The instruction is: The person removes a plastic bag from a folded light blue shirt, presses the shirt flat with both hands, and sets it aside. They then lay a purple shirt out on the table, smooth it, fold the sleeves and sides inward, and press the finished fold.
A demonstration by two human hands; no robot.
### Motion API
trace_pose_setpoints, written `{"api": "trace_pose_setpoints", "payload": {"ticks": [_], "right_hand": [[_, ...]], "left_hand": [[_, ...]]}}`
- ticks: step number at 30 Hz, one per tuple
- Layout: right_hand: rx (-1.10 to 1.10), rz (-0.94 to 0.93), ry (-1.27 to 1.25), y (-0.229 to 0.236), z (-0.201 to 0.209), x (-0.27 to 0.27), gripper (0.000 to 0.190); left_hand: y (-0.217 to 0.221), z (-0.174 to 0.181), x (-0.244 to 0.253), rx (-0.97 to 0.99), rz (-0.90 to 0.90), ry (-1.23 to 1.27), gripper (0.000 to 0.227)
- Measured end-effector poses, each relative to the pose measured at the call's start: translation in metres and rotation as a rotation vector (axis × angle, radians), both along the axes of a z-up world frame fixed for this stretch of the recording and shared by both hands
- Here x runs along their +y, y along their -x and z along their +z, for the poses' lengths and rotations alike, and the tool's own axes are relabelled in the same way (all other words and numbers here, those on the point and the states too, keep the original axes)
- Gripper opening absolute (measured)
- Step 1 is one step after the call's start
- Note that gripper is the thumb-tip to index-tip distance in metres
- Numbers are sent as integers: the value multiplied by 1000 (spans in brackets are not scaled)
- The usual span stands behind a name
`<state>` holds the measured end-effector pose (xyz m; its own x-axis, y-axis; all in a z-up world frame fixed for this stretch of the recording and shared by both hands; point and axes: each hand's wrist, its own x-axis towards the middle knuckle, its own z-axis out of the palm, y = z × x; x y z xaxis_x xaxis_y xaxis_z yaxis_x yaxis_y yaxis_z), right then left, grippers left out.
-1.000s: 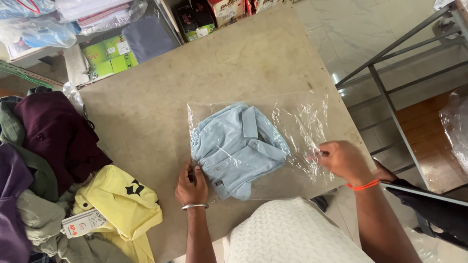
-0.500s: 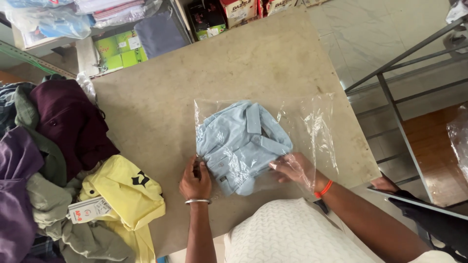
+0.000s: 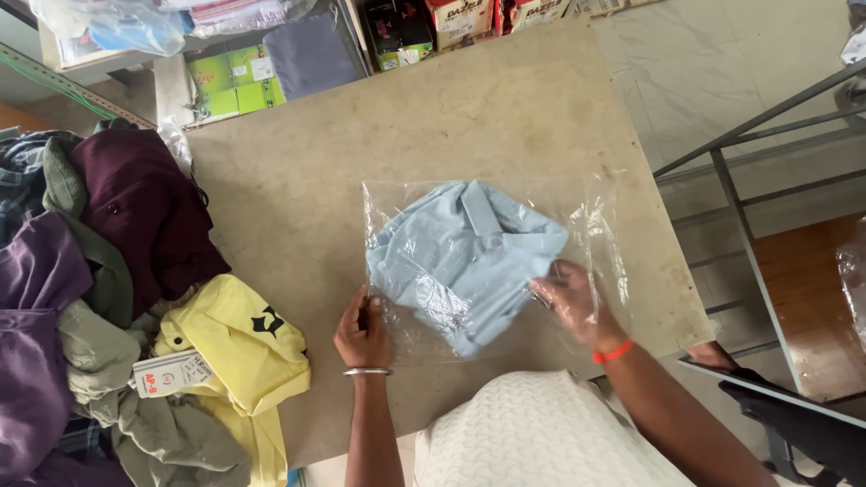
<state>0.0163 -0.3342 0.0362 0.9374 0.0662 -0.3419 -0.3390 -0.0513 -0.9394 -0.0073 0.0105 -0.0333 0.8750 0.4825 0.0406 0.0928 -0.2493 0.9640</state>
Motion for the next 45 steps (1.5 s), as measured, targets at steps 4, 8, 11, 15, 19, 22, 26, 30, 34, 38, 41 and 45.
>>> {"api": "trace_pose_setpoints", "payload": {"ticks": [4, 8, 11, 15, 19, 22, 26, 30, 34, 38, 41, 45], "right_hand": [[-90, -135, -271, 5, -37, -54, 14], [150, -427, -336, -10, -9, -57, 26], [242, -516, -485, -22, 2, -51, 32], [185, -353, -210, -34, 22, -32, 49], [116, -223, -179, -45, 10, -23, 57], [0, -185, -62, -59, 8, -6, 86], [86, 9, -85, -72, -22, 16, 64], [177, -40, -286, -75, -13, 64, 64], [188, 3, -186, -69, -13, 60, 67], [128, 80, -30, -69, -16, 10, 69], [160, -29, -30, -53, -6, -37, 53], [-468, -266, 307, -38, 63, -43, 30]], "left_hand": [[-3, 4, -1, 103, -4, -56, 29], [-4, 8, 8, 201, -79, -20, 32], [-17, 10, 26, 254, -175, 243, 40], [-38, -4, 39, 291, -367, 491, 61], [-49, 27, 27, 429, -403, 253, 66], [-46, 26, 31, 395, -466, 360, 61], [-43, 32, 31, 409, -472, 424, 48], [-42, 48, 30, 350, -517, 499, 69], [-31, 62, 20, 377, -390, 415, 103], [-5, 59, 9, 409, -259, 182, 108], [11, 69, 1, 441, -263, 1, 114], [9, 130, -14, 254, -167, -579, 108]]}}
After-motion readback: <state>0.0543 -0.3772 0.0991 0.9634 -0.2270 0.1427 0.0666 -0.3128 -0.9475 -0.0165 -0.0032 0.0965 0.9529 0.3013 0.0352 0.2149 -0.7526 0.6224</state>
